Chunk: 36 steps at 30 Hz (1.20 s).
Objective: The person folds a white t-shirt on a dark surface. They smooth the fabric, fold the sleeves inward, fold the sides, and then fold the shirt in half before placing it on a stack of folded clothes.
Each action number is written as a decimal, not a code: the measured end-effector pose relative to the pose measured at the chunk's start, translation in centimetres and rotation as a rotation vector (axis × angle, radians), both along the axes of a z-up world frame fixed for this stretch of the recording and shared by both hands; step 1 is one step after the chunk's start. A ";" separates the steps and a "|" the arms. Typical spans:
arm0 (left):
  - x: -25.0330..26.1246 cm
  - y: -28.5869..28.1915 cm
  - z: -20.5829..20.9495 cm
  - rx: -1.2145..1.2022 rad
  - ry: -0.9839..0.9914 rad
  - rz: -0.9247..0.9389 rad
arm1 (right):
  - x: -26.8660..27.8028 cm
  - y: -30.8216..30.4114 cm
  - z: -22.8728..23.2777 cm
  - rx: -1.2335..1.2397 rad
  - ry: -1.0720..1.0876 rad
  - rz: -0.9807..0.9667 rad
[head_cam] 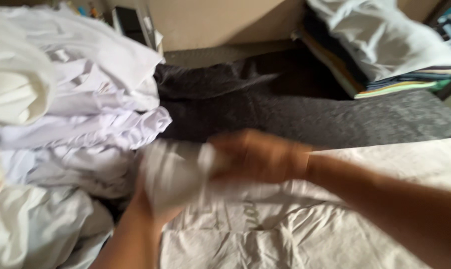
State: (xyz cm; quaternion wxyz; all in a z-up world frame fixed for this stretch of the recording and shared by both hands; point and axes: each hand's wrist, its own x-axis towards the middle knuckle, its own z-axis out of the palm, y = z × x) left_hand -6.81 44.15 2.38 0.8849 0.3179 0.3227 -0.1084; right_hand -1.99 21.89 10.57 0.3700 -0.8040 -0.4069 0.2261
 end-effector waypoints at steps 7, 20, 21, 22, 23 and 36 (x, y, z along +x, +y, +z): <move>-1.3 4.0 -0.1 0.242 0.102 -0.070 | -10.0 0.1 -1.2 0.065 -0.298 0.084; 1.5 6.5 -5.6 0.586 0.032 -0.042 | -8.8 -1.8 -5.2 -0.036 0.008 -0.329; 1.7 6.8 -6.3 0.640 0.059 -0.027 | -8.1 -2.2 -5.6 -0.081 -0.012 -0.393; 2.0 7.2 -7.0 0.646 0.031 -0.011 | -7.6 -2.5 -6.1 -0.124 -0.109 -0.382; 2.4 7.7 -7.7 0.650 0.004 0.005 | -7.0 -2.6 -6.6 -0.169 -0.206 -0.369; 3.8 3.6 -6.1 1.337 0.241 0.032 | -1.1 -4.1 -9.9 -0.220 -0.531 -0.558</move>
